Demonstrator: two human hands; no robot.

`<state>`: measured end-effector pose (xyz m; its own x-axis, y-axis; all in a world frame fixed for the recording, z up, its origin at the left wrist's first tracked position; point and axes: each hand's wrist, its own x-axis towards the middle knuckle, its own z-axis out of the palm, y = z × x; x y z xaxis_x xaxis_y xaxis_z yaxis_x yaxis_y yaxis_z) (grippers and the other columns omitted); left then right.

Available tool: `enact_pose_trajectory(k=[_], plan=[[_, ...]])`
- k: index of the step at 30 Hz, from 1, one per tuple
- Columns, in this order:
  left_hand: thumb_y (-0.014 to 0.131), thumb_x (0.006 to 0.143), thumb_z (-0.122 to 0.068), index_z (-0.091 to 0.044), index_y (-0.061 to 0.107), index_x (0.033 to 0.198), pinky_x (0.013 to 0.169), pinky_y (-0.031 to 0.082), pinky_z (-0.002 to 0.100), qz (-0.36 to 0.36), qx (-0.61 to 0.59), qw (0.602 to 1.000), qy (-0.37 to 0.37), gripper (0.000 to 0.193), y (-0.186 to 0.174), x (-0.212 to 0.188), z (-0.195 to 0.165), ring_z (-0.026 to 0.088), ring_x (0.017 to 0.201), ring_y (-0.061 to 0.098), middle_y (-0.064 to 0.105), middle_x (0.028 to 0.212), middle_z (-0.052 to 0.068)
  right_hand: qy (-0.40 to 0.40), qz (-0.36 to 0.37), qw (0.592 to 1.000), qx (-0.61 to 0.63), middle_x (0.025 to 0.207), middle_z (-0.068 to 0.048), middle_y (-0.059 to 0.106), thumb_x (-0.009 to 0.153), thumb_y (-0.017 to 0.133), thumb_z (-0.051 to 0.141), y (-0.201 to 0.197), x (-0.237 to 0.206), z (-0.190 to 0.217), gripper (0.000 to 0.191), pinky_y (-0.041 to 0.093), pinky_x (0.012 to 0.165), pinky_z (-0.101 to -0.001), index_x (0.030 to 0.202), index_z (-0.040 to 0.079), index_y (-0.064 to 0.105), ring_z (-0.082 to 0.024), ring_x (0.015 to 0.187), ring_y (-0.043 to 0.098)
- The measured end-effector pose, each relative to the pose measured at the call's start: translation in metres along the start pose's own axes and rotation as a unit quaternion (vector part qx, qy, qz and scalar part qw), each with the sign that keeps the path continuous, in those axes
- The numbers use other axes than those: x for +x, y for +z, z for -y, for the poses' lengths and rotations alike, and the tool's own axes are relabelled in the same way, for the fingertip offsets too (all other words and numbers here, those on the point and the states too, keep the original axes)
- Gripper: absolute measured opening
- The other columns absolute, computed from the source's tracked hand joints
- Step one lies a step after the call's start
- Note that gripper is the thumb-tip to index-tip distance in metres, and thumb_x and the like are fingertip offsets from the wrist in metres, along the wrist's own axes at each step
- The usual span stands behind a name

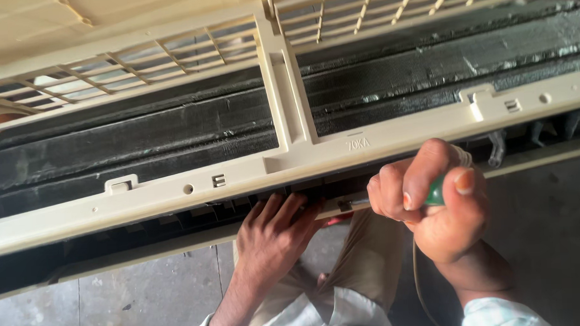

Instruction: The person kneels beside a split air conditioner indoor unit lying on the floor, opens its front cover, removes the front panel and filter, and uses a green-handled screwdriver to unscrew and loosen components along the unit's lower edge, working along its length.

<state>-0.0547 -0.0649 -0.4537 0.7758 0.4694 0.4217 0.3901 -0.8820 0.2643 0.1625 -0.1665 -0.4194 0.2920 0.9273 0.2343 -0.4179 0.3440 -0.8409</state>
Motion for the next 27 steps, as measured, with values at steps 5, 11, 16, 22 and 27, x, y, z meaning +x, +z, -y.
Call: enact_pose_trajectory(k=[5,11,16,22,27], plan=[[0.077,0.087,-0.034,-0.019,0.077,0.115,0.065,0.053,0.032,-0.021,0.004,1.0,0.021,0.032,0.007,-0.003,0.005,0.017,0.081,0.064,0.065,0.098,-0.002,-0.101,-0.035,0.993,-0.04,0.058,-0.005,0.045,0.103,0.056,0.056,0.014,-0.018,-0.008,0.048,0.036,0.051,-0.0357,0.093,0.009,0.055,-0.014,0.049,0.033],[0.075,0.089,-0.029,-0.015,0.076,0.118,0.063,0.052,0.032,0.0,0.002,0.999,0.043,0.032,0.004,-0.005,0.012,0.019,0.082,0.064,0.066,0.103,0.002,-0.184,-0.079,0.964,-0.173,0.078,-0.009,0.06,0.109,0.059,0.043,0.043,-0.023,-0.002,0.031,0.053,0.06,-0.0397,0.105,0.012,0.065,-0.021,0.064,0.056],[0.074,0.09,-0.029,-0.013,0.077,0.114,0.065,0.053,0.033,-0.041,0.026,0.996,0.071,0.029,0.011,-0.007,0.018,0.02,0.082,0.064,0.067,0.103,0.003,-0.195,-0.035,0.957,-0.211,0.087,-0.009,0.065,0.103,0.067,0.033,0.059,-0.007,0.007,0.021,0.059,0.055,-0.0387,0.096,0.013,0.062,-0.025,0.07,0.063],[0.076,0.093,-0.022,-0.009,0.08,0.1,0.057,0.049,0.029,-0.099,0.041,0.985,0.133,0.015,0.022,-0.015,0.029,0.017,0.076,0.065,0.063,0.089,-0.001,-0.177,0.113,0.978,-0.002,0.061,0.0,0.058,0.103,0.063,0.044,0.042,0.011,-0.009,0.044,0.037,0.042,-0.0275,0.076,0.01,0.068,-0.012,0.045,0.045],[0.075,0.093,-0.023,-0.008,0.079,0.096,0.057,0.05,0.03,-0.111,0.011,0.986,0.123,0.016,0.021,-0.015,0.027,0.018,0.077,0.065,0.062,0.088,0.0,0.048,0.516,0.848,0.108,0.051,-0.004,0.046,0.1,0.071,0.03,0.02,0.068,0.014,0.046,0.028,0.042,-0.0415,0.062,0.008,0.053,-0.025,0.039,0.041]])
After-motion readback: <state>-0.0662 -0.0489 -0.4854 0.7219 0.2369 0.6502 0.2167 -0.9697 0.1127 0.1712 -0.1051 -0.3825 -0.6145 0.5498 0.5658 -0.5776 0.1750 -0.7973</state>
